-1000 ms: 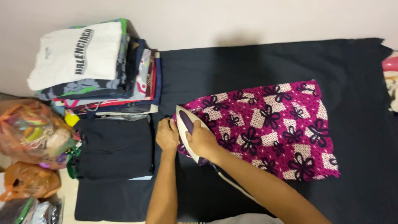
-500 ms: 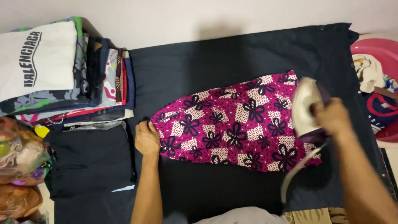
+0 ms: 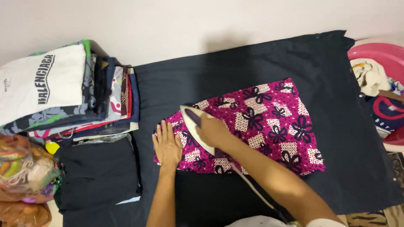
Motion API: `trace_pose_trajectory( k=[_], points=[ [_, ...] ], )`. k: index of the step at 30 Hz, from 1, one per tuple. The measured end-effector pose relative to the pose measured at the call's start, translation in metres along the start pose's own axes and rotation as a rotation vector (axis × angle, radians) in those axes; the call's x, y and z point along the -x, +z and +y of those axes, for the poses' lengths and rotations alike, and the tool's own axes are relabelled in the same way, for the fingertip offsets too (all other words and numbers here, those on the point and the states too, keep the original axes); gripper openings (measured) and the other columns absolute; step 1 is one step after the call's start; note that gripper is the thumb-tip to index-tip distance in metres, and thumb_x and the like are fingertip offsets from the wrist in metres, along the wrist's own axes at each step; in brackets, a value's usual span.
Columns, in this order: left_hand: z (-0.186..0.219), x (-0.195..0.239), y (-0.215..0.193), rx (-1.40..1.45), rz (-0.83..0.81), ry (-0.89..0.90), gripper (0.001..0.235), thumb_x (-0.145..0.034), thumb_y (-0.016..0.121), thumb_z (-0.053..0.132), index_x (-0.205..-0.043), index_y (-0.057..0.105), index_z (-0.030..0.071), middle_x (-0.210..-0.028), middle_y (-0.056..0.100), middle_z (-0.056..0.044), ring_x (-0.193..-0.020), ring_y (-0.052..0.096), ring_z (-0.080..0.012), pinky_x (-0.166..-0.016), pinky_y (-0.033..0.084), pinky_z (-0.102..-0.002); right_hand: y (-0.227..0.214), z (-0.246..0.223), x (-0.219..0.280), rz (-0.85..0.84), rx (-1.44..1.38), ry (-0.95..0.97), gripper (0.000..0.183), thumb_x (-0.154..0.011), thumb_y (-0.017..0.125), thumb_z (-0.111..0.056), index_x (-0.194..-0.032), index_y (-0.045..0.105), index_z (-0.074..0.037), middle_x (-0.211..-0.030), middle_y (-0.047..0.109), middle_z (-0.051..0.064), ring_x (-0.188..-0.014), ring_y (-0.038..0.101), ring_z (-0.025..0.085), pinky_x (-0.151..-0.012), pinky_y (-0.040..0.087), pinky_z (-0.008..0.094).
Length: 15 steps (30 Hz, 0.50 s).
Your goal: Ironing and folding a purple patterned garment on a flat surface.
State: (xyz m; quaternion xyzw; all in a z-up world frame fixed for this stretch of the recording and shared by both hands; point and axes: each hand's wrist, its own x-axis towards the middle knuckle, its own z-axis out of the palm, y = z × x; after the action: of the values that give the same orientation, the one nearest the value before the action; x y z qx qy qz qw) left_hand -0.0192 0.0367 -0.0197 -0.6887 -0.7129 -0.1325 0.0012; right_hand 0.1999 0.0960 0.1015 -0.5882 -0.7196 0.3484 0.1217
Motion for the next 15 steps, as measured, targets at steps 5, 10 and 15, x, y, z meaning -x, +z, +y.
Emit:
trace_pose_trajectory(
  k=[5,10,15],
  points=[
    [-0.002,-0.002,-0.007,0.008,-0.071,-0.022,0.063,-0.099,0.048,0.035,-0.154,0.041,0.006,-0.167,0.03,-0.014,-0.153,0.025,-0.0348,-0.123,0.019,-0.054,0.004,0.079,-0.032,-0.006,0.078,0.12,0.043,-0.093,0.059,-0.033,-0.117,0.057,0.002,-0.106,0.07,0.029,-0.097,0.069,0.047,-0.086,0.054,0.058],
    [0.002,-0.003,-0.009,-0.02,-0.087,-0.027,0.065,-0.099,0.049,0.036,-0.156,0.039,0.005,-0.167,0.029,-0.013,-0.153,0.025,-0.0343,-0.123,0.019,-0.054,-0.131,0.195,-0.01,0.174,0.214,0.464,0.048,-0.094,0.063,-0.036,-0.127,0.064,-0.001,-0.11,0.07,0.031,-0.103,0.069,0.046,-0.089,0.054,0.053],
    [0.002,-0.003,-0.005,-0.023,-0.078,-0.027,0.065,-0.098,0.05,0.035,-0.155,0.04,0.004,-0.167,0.029,-0.014,-0.154,0.026,-0.0353,-0.123,0.019,-0.055,-0.209,0.32,0.028,0.368,0.143,0.68,0.054,-0.101,0.066,-0.04,-0.104,0.072,0.013,-0.09,0.076,0.028,-0.086,0.076,0.039,-0.077,0.058,0.048]
  ],
)
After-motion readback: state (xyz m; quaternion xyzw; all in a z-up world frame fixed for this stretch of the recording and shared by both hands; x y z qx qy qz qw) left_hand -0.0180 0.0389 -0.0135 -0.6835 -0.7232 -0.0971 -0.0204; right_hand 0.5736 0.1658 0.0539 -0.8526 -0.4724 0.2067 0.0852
